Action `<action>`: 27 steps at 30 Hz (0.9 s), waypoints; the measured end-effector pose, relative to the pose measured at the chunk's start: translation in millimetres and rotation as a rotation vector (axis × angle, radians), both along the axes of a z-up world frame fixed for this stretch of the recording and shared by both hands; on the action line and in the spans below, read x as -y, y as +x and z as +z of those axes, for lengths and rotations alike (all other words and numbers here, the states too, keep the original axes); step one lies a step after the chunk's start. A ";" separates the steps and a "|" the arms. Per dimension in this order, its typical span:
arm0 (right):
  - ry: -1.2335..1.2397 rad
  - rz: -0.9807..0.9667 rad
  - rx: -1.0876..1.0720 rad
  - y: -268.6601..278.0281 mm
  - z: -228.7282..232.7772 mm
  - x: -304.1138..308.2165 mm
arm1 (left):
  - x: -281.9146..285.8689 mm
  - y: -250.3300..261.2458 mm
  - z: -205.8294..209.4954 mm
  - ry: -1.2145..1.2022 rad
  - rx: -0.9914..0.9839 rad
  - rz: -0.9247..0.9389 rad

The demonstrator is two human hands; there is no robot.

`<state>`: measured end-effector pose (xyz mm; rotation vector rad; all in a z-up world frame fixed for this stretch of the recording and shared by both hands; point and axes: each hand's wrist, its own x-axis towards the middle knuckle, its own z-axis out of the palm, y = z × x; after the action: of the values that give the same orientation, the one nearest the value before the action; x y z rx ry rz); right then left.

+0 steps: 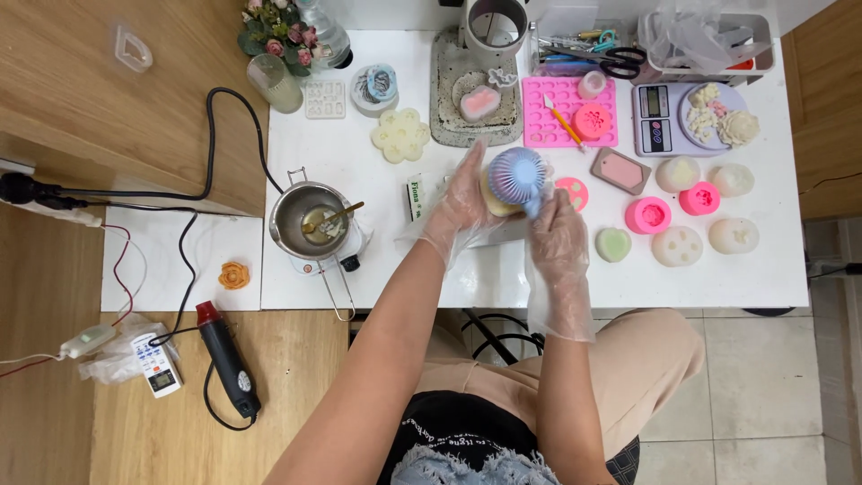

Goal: The recorder uses a handheld fan to cool a candle mold and a heat gun to smooth the surface of the wax.

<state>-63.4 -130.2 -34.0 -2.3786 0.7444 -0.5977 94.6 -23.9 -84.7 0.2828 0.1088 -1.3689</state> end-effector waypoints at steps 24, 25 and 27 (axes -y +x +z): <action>0.215 -0.224 0.088 -19.2 26.3 2.4 | -4.8 -4.3 7.5 -0.301 -0.147 -0.002; 0.179 -0.282 0.088 -19.5 19.4 6.1 | -5.3 -1.6 3.1 -0.368 -0.207 -0.019; 0.246 -0.273 0.089 -19.8 29.4 4.5 | -4.1 -2.8 1.6 -0.370 -0.194 -0.017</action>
<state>-83.2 -134.7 -4.7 -2.0286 1.0484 -0.6752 91.8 -19.8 -83.1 -0.1595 0.0122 -1.4021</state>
